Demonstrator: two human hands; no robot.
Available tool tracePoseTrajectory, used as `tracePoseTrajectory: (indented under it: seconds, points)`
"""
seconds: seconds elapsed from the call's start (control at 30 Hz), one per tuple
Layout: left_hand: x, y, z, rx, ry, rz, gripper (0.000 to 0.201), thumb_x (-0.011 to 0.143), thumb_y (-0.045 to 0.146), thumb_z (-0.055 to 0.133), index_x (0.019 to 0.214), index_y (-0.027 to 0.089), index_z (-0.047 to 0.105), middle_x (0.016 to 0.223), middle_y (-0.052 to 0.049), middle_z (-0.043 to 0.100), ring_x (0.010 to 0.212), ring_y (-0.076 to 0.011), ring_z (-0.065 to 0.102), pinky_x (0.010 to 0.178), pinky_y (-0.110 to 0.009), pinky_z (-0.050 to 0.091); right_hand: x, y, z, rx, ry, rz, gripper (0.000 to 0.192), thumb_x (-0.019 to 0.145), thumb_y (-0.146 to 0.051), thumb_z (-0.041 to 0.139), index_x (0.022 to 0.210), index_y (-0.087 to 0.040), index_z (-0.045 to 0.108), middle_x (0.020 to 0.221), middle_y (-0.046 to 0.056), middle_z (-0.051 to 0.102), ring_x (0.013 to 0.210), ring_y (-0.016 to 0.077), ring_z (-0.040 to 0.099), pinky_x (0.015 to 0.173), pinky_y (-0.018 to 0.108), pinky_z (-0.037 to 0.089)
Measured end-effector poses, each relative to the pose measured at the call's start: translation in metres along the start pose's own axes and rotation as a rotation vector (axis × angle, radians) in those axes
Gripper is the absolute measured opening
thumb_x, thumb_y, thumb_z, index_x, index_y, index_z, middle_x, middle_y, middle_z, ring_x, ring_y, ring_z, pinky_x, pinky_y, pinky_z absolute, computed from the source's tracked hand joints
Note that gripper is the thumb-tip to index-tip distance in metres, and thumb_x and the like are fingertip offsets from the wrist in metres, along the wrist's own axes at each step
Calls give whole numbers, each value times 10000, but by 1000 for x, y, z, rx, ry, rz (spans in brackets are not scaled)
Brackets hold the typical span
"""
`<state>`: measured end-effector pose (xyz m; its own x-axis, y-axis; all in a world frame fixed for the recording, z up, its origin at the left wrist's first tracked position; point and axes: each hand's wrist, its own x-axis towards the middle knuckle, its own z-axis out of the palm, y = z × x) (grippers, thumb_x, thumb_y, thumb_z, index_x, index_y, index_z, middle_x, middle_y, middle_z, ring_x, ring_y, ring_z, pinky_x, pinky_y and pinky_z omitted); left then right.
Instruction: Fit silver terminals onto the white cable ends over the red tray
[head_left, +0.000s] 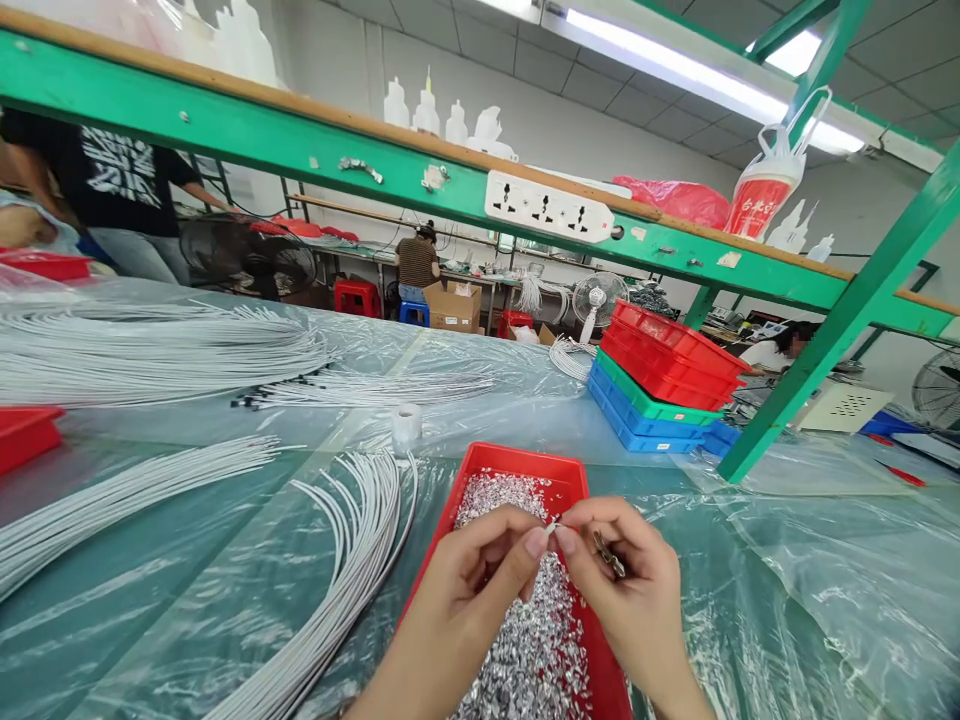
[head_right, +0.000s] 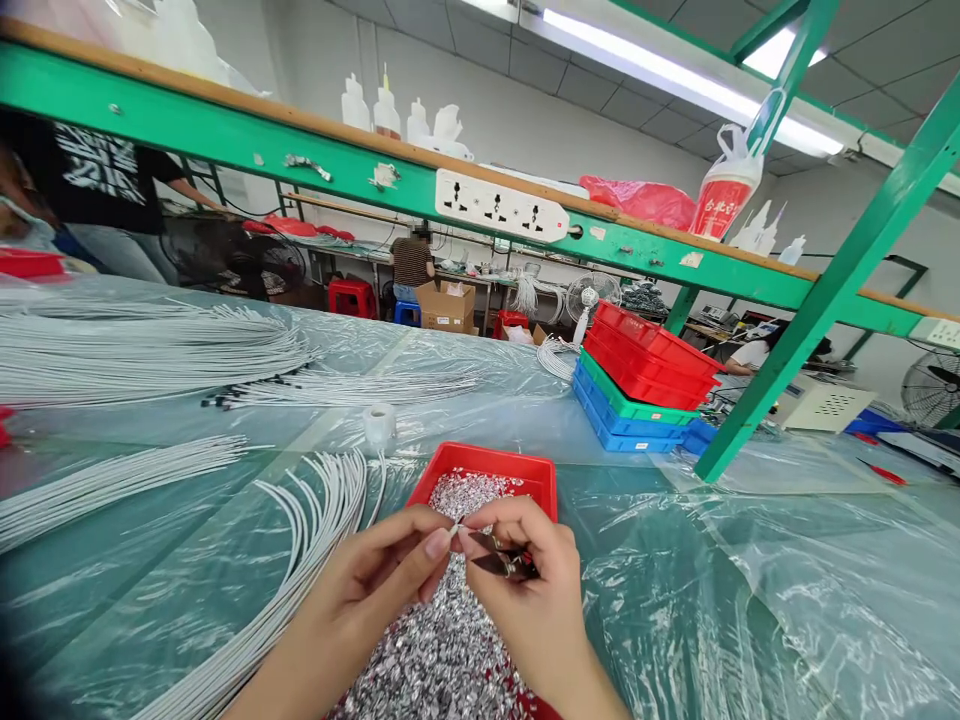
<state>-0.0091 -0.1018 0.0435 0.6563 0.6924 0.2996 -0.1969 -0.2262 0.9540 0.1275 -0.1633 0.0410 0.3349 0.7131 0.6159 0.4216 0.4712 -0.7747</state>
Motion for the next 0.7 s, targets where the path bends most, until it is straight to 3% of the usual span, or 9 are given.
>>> tracePoseTrajectory:
  seconds: [0.17, 0.43, 0.7]
  points:
    - [1, 4, 2, -31, 66, -45, 288, 907, 416, 515, 734, 199, 592, 606, 42, 379, 574, -124, 343, 549, -249, 310, 1, 3, -2, -20, -15, -47, 50, 830, -173, 681, 811, -216, 664, 546, -63, 506, 465, 116, 404, 459, 208, 291]
    - [1, 4, 4, -9, 163, -75, 302, 843, 461, 614, 739, 178, 632, 600, 42, 428, 586, -118, 373, 557, -231, 311, 4, 3, -3, -33, -37, -64, 73, 841, -154, 650, 782, -196, 660, 537, -75, 397, 475, 107, 350, 463, 199, 252]
    - [0, -1, 7, 75, 222, 28, 255, 864, 405, 583, 757, 188, 662, 589, 35, 460, 555, -119, 386, 519, -226, 319, 6, 3, -6, 37, -135, 104, 121, 876, -238, 635, 781, -163, 628, 550, -61, 407, 502, 116, 314, 474, 213, 220]
